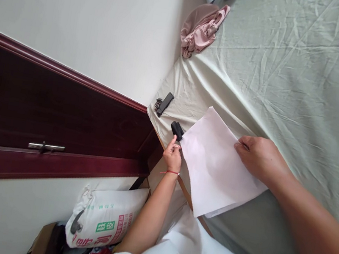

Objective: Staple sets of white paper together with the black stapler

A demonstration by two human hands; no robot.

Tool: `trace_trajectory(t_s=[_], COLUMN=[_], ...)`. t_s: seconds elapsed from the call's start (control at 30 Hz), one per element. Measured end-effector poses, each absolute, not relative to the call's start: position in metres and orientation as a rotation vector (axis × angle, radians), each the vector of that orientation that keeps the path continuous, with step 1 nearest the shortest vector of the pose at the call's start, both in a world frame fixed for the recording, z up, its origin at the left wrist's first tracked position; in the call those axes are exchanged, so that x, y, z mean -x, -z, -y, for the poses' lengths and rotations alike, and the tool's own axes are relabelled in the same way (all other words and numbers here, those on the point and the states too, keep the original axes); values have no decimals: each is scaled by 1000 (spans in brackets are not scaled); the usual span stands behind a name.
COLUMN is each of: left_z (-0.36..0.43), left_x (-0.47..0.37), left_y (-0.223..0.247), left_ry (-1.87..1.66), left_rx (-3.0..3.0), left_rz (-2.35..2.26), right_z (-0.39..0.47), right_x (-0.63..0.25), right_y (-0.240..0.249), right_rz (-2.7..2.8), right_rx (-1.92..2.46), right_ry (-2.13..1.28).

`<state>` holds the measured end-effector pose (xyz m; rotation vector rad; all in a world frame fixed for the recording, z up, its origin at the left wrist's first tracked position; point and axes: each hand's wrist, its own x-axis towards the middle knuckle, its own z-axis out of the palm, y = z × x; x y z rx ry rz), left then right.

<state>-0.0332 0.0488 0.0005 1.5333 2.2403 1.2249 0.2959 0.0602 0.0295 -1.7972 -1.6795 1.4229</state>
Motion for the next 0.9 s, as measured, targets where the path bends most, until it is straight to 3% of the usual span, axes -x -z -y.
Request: trace_trajectory(t_s=[0.17, 0.63, 0.9], left_z=[-51, -37, -24], left_x=[45, 42, 31], left_y=[-9, 0, -8], left_ry=[-1088, -1327, -1461], left_rx=[-1617, -1258, -1025], left_rz=[-2157, -1851, -1855], right_z=[-61, -58, -51], right_x=[-294, -300, -301], right_y=[-30, -32, -34], right_rz=[1677, 1419, 1121], right_rx=[1828, 1791, 1379], right_ry=[-1404, -1136, -1560])
